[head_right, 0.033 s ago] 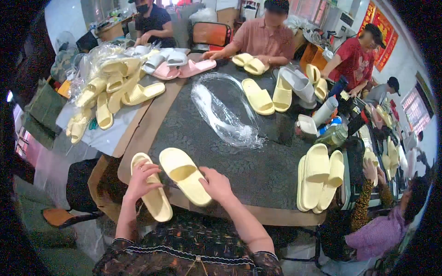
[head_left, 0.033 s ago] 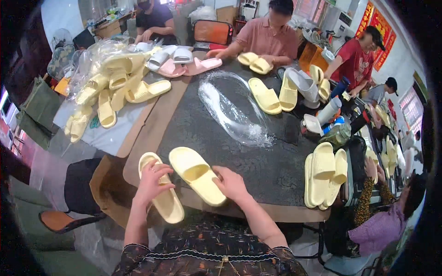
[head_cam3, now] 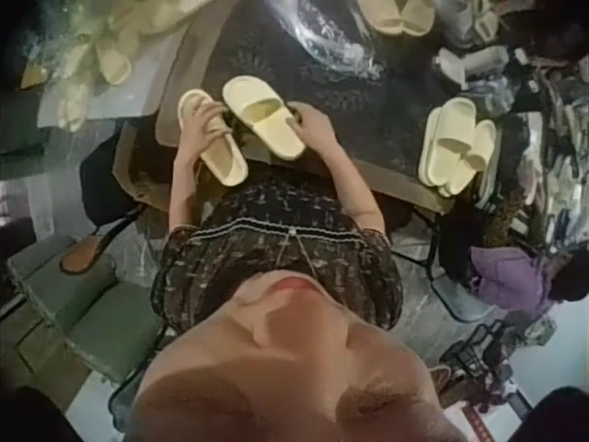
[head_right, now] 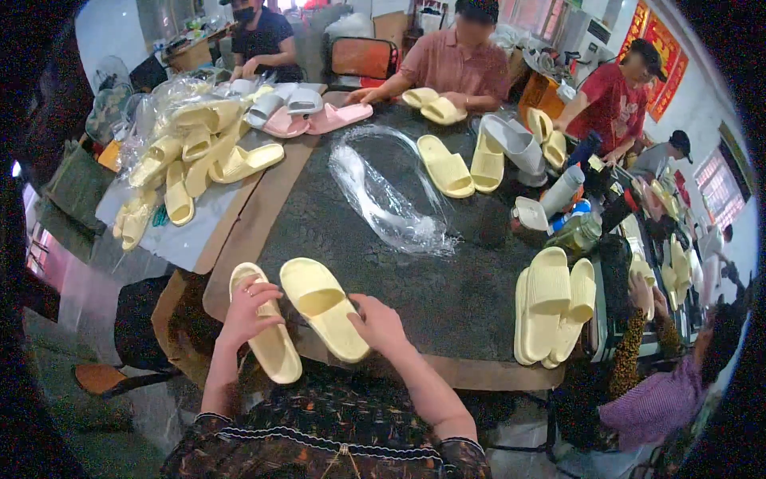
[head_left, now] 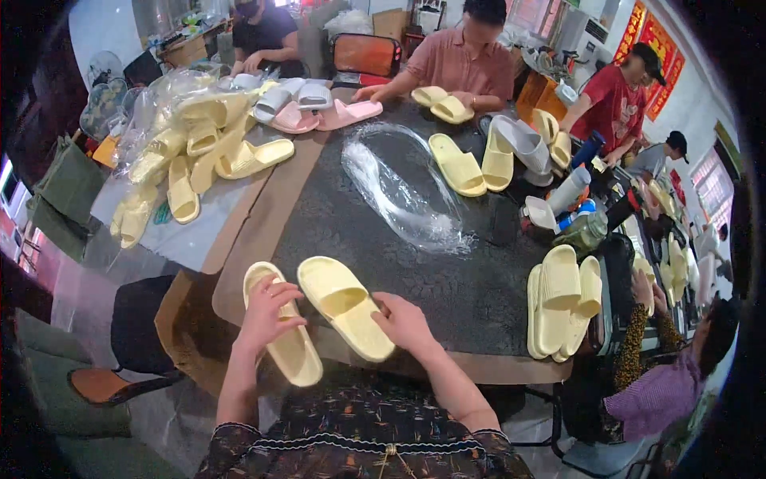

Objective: Inspecting, trimming, and pairing foam slippers at a communal workbench.

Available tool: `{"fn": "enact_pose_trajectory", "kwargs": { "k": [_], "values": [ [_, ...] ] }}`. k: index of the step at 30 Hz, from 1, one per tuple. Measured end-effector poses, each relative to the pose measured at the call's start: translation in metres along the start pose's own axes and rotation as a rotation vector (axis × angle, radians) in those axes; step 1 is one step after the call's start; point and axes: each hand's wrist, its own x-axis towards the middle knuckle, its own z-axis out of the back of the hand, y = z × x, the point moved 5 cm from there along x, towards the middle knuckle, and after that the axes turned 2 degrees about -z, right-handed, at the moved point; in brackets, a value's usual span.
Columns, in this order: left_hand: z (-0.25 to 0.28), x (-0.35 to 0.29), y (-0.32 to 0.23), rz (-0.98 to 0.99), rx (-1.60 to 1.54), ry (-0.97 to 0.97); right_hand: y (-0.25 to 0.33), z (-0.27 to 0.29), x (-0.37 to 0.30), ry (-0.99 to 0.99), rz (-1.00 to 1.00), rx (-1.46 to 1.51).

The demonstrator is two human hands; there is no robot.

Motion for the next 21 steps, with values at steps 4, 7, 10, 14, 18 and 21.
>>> {"fn": "enact_pose_trajectory", "kwargs": {
  "k": [4,7,10,14,18,21],
  "values": [
    [-0.029,0.041,-0.029,-0.174,-0.142,0.101,-0.025,0.033,-0.051,-0.203,-0.114,0.275],
    [-0.056,0.07,-0.06,-0.34,-0.149,0.203,-0.043,0.053,-0.085,-0.33,-0.241,0.216],
    [-0.083,0.092,-0.088,-0.466,-0.162,0.292,-0.065,0.06,-0.114,-0.477,-0.316,0.199],
    [-0.103,0.108,-0.123,-0.573,-0.277,0.367,-0.061,0.056,-0.133,-0.454,-0.379,0.169],
    [-0.107,0.111,-0.115,-0.518,-0.37,0.351,-0.054,0.048,-0.129,-0.368,-0.364,0.162],
    [-0.098,0.103,-0.102,-0.481,-0.325,0.263,-0.062,0.058,-0.123,-0.372,-0.418,0.144]
  ]
}}
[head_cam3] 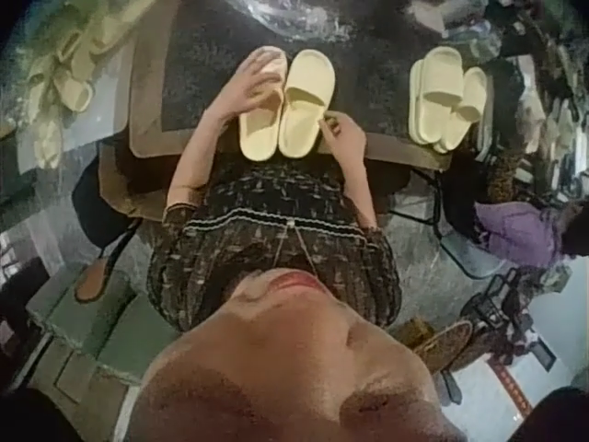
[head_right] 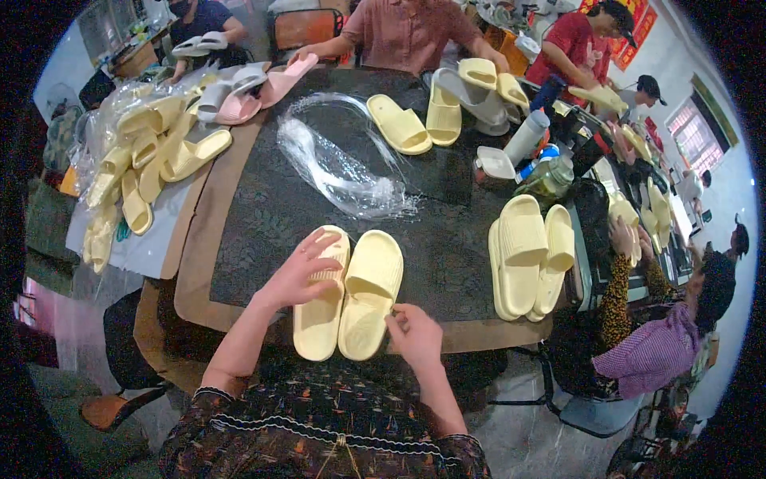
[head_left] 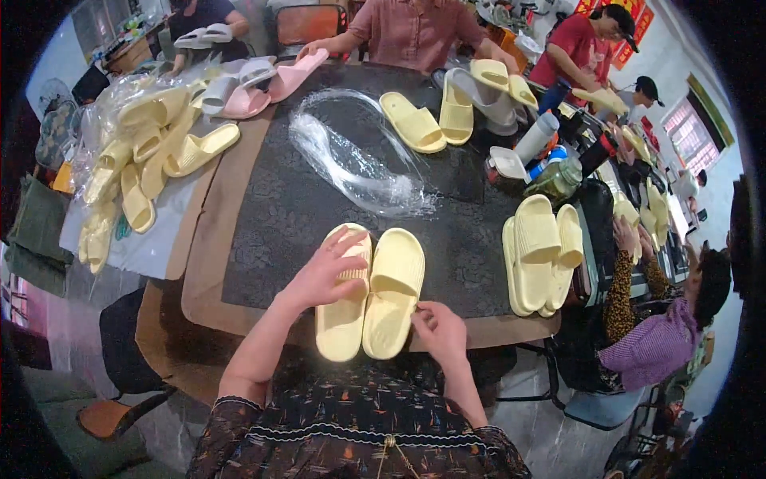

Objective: Inspecting, trimming, and pairing foam slippers at a communal workbench.

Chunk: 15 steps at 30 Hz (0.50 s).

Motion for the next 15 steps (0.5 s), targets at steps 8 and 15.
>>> {"fn": "enact_pose_trajectory", "kwargs": {
  "k": [8,15],
  "values": [
    [0.031,-0.003,0.016,0.123,0.082,-0.242,0.042,0.007,0.075,-0.083,0.138,0.061],
    [0.004,0.061,0.03,0.24,0.127,-0.234,0.058,-0.057,0.146,-0.048,0.276,-0.212]
  ]
}}
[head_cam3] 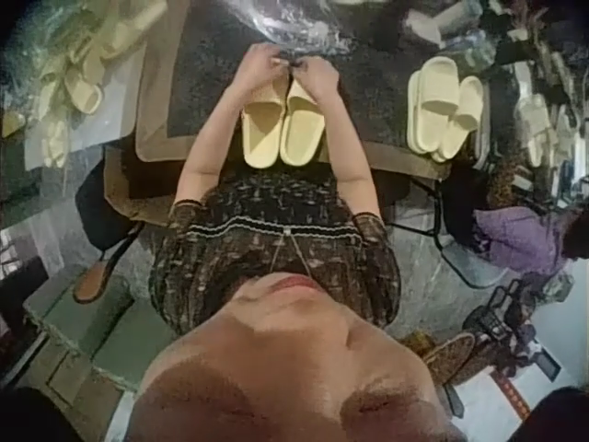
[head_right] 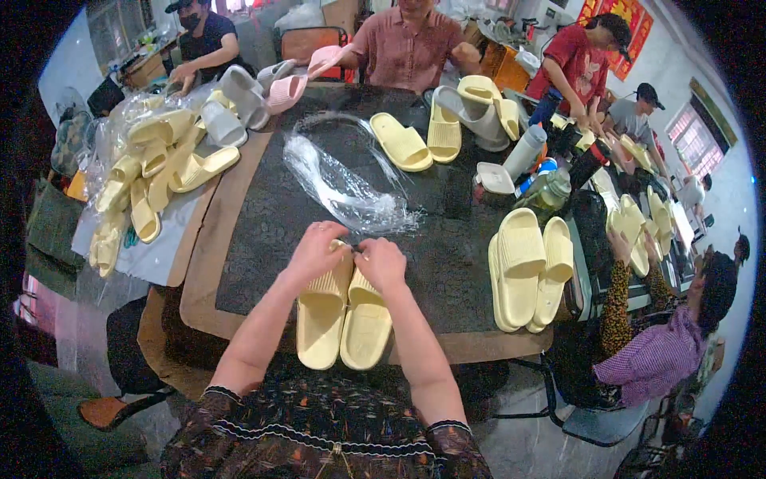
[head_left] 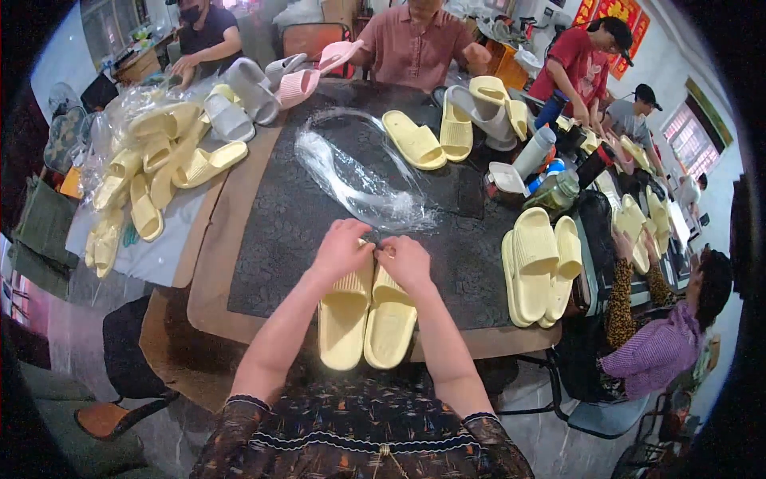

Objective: Inspecting, trimming, and pairing foam slippers at a communal workbench.

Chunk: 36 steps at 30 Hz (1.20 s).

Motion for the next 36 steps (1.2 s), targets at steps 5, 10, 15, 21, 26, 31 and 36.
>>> {"fn": "enact_pose_trajectory", "kwargs": {
  "k": [5,10,15,21,26,31,36],
  "values": [
    [-0.043,0.002,0.026,0.12,-0.149,-0.047,-0.007,-0.014,0.001,0.02,-0.051,0.054],
    [-0.051,-0.002,0.048,0.282,-0.609,-0.096,0.006,0.002,-0.006,-0.221,0.013,0.275],
    [-0.05,-0.004,0.052,0.35,-0.793,-0.039,0.005,0.001,-0.004,-0.245,0.097,0.405],
    [-0.046,-0.003,0.048,0.306,-0.797,-0.097,0.009,0.002,-0.005,-0.249,0.157,0.445],
    [-0.043,-0.005,0.049,0.317,-0.757,-0.154,0.005,0.003,-0.005,-0.229,0.021,0.474],
    [-0.045,-0.004,0.049,0.263,-0.648,-0.142,-0.002,-0.004,-0.004,-0.212,0.009,0.499],
    [-0.038,-0.005,0.036,0.234,-0.499,-0.209,-0.011,-0.007,-0.003,-0.221,0.005,0.508]
  ]
}}
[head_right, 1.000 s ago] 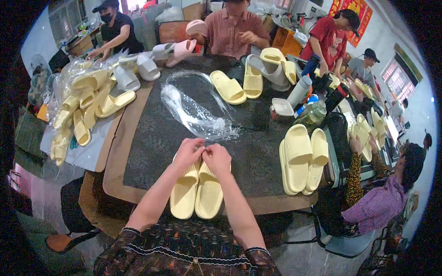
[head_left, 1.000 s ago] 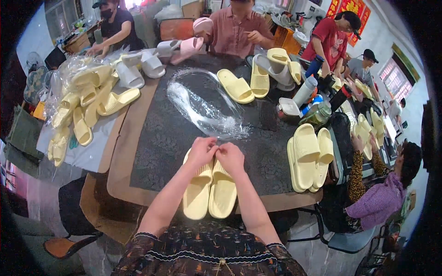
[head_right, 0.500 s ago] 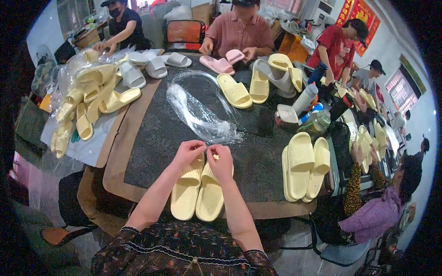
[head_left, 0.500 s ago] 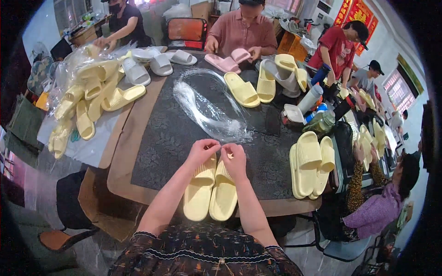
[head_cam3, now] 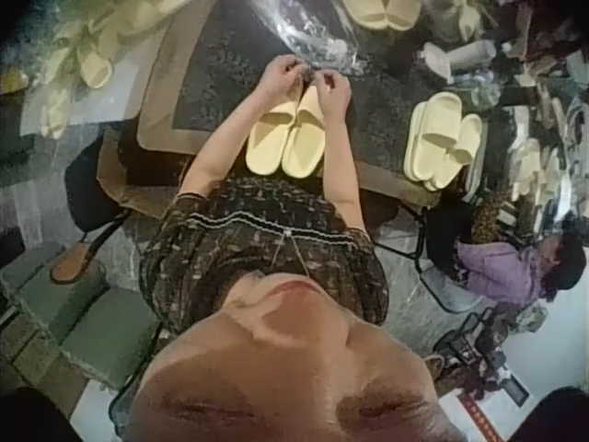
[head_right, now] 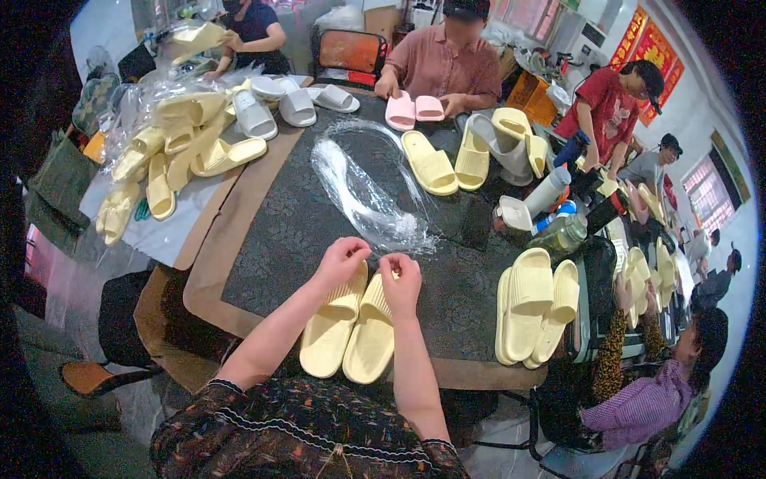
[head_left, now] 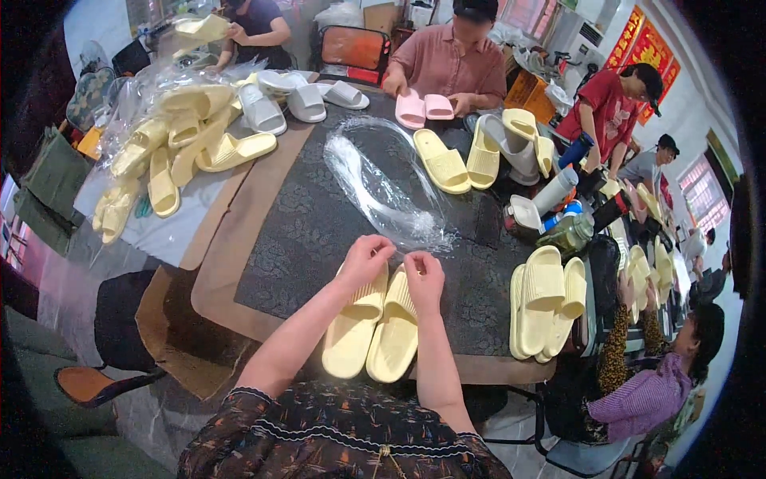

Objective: Inspecting, trimming, and pairing foam slippers at a communal workbench.

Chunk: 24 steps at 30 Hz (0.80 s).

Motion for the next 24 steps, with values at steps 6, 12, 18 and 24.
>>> {"fn": "enact_pose_trajectory", "kwargs": {
  "k": [6,12,18,24],
  "values": [
    [0.0,-0.001,-0.005,-0.024,0.011,0.068,0.007,-0.002,0.0,0.007,0.034,0.021],
    [-0.001,-0.001,-0.003,-0.091,0.014,0.024,-0.005,-0.002,0.0,0.0,-0.04,0.047],
    [0.001,0.0,0.001,-0.106,-0.026,-0.084,-0.007,0.001,0.0,-0.009,-0.11,0.091],
    [-0.002,0.001,0.0,-0.125,0.039,-0.009,-0.009,-0.001,0.001,0.019,-0.072,0.082]
  ]
}}
